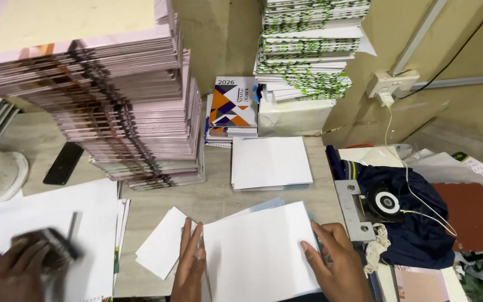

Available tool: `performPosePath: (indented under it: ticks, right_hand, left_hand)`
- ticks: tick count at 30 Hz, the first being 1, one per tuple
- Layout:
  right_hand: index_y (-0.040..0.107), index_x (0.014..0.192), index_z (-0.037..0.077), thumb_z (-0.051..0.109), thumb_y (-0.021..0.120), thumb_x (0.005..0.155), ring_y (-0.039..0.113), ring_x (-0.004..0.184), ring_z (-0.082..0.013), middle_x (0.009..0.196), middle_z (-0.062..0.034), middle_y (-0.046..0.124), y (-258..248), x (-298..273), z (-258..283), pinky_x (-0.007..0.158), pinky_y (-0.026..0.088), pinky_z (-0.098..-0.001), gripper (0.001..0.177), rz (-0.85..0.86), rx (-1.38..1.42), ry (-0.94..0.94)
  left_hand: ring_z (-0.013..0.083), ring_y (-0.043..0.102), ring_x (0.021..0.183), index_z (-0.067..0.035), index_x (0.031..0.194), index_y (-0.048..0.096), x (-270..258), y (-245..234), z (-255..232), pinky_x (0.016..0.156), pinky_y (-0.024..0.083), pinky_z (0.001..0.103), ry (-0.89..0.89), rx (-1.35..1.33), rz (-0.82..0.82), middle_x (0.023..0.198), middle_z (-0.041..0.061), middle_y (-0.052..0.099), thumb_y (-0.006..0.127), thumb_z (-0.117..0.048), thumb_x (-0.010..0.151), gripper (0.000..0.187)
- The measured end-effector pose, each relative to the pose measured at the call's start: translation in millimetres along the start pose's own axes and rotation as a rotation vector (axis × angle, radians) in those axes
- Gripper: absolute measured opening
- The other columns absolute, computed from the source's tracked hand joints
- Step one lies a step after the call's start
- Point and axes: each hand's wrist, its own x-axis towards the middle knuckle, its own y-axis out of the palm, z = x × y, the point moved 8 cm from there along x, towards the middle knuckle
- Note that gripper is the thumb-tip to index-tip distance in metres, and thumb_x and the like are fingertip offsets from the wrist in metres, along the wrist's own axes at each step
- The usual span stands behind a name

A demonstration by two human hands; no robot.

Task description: The person inserts a white paper sheet into a book cover and places the assembled book onto a stack. The person repeats this process multiple times, handling stacks of covers and paper sheets on a cluttered table.

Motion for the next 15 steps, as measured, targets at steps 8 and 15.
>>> performPosePath:
  ticks: [8, 15]
  right_hand:
    - [0.057, 0.147, 0.018, 0.032, 0.07, 0.088, 0.069, 0.095, -0.0161, 0.116, -0.0036, 0.063, -8, -3, -19, 0.074, 0.055, -0.0304, 0.062, -0.136, 0.096, -0.136]
    - [0.077, 0.098, -0.005, 0.003, 0.081, 0.084, 0.053, 0.057, -0.0203, 0.064, -0.0101, 0.057, -47, 15, -43, 0.052, 0.043, -0.0304, 0.016, -0.029, 0.729, 0.249]
  left_hand:
    - [0.0287, -0.003, 0.163, -0.014, 0.16, 0.029, 18, 1, -1, 0.127, -0.002, 0.051, 0.302, 0.117, 0.14, 0.174, 0.007, 0.013, 0.041, -0.056, 0.096, 0.078]
    - [0.026, 0.017, 0.161, -0.008, 0.16, 0.027, 1, 19, -105, 0.127, 0.015, 0.044, 0.344, 0.029, 0.18, 0.172, 0.01, 0.023, 0.041, -0.07, 0.091, 0.094]
